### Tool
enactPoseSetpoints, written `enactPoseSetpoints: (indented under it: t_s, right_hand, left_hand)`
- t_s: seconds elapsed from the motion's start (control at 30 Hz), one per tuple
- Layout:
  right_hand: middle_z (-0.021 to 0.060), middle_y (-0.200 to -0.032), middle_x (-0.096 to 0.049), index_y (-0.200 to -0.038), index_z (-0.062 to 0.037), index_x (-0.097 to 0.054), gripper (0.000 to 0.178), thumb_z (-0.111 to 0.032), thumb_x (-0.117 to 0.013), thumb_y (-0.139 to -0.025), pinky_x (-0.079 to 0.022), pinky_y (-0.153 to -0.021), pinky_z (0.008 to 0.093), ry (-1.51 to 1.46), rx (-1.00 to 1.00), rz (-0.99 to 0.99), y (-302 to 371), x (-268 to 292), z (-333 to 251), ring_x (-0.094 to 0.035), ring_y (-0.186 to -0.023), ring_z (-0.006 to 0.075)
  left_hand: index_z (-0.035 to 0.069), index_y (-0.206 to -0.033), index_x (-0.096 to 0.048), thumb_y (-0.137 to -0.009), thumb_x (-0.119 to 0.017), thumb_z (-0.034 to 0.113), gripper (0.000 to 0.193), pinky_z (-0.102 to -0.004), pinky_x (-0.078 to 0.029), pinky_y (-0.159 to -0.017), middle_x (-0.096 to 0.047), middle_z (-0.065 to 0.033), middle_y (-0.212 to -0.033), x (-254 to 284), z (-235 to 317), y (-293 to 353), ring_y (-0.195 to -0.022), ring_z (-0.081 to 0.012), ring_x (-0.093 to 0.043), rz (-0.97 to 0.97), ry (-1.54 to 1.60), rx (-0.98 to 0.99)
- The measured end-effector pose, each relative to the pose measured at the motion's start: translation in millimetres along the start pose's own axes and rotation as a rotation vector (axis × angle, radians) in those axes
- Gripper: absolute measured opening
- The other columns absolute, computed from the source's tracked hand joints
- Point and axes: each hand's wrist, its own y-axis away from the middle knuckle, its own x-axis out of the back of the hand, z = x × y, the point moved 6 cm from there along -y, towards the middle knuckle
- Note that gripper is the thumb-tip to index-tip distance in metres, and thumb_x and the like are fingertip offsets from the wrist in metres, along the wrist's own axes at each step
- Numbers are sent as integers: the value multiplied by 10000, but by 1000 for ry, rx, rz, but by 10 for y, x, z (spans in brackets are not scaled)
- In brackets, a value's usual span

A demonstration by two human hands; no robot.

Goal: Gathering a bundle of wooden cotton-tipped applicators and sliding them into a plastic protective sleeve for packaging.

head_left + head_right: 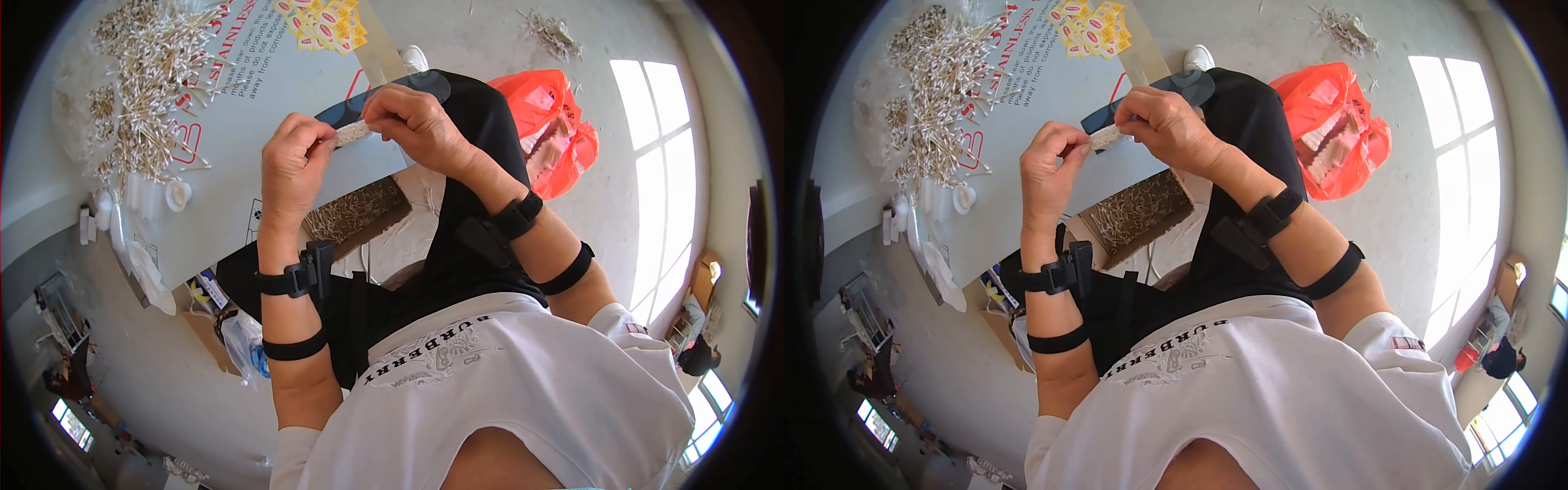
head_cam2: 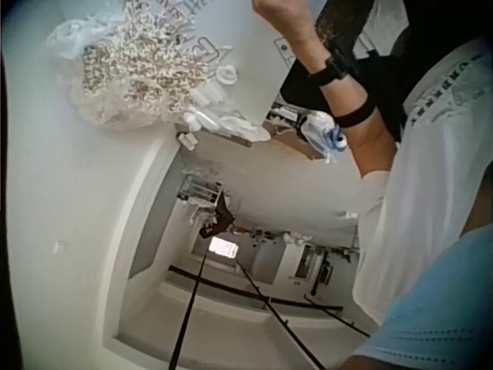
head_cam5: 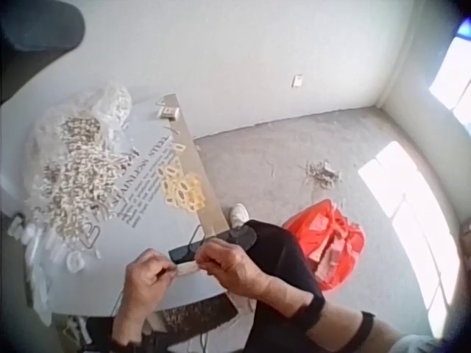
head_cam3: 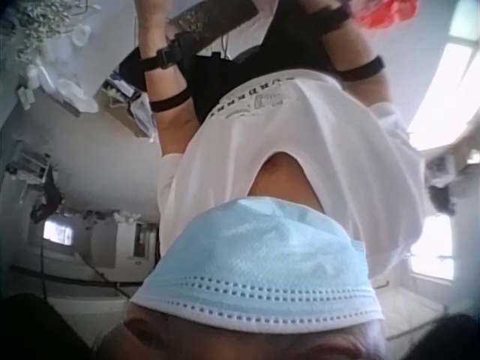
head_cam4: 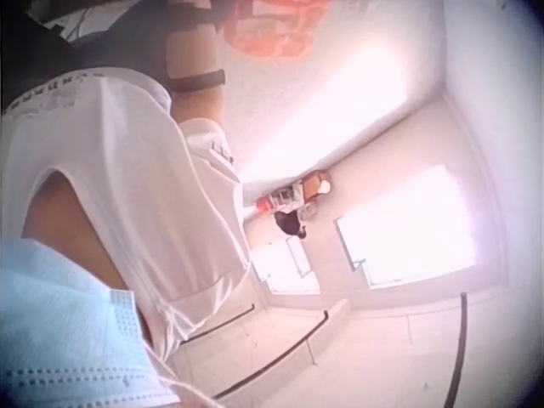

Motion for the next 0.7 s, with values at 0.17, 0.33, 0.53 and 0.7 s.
enactPoseSetpoints:
  t_s: [0.17, 0.33, 0.53, 0.7]
  right_hand:
    - [134, -882, -594, -900, -28, -548, 95, 4, -625, -854, -506, -647, 385, 183, 192, 94, 26, -27, -116, -622, -747, 355]
    - [140, -867, -580, -891, -30, -509, 112, 20, -603, -856, -500, -614, 422, 265, 228, 105, 46, -79, -144, -615, -745, 393]
    - [151, -865, -574, -892, -31, -503, 116, 16, -602, -854, -497, -613, 441, 275, 213, 168, 49, -55, -136, -608, -737, 401]
    - [153, -862, -575, -897, -30, -506, 117, 7, -608, -854, -500, -616, 442, 288, 210, 141, 46, -67, -164, -612, -737, 398]
  left_hand:
    - [2, -793, -547, -719, -625, -99, 147, -403, -512, -632, -565, -140, -806, -98, 207, -27, -721, -327, -591, -40, -411, -295]
    - [8, -770, -483, -699, -576, -107, 164, -438, -502, -627, -529, -140, -795, -162, 167, -10, -737, -337, -571, -14, -529, -344]
    - [2, -810, -524, -701, -596, -104, 168, -415, -508, -631, -559, -127, -810, -137, 185, -19, -742, -319, -590, 9, -416, -303]
    - [-2, -819, -575, -719, -645, -83, 146, -381, -503, -609, -580, -113, -775, -93, 101, -61, -687, -304, -605, 32, -150, -33]
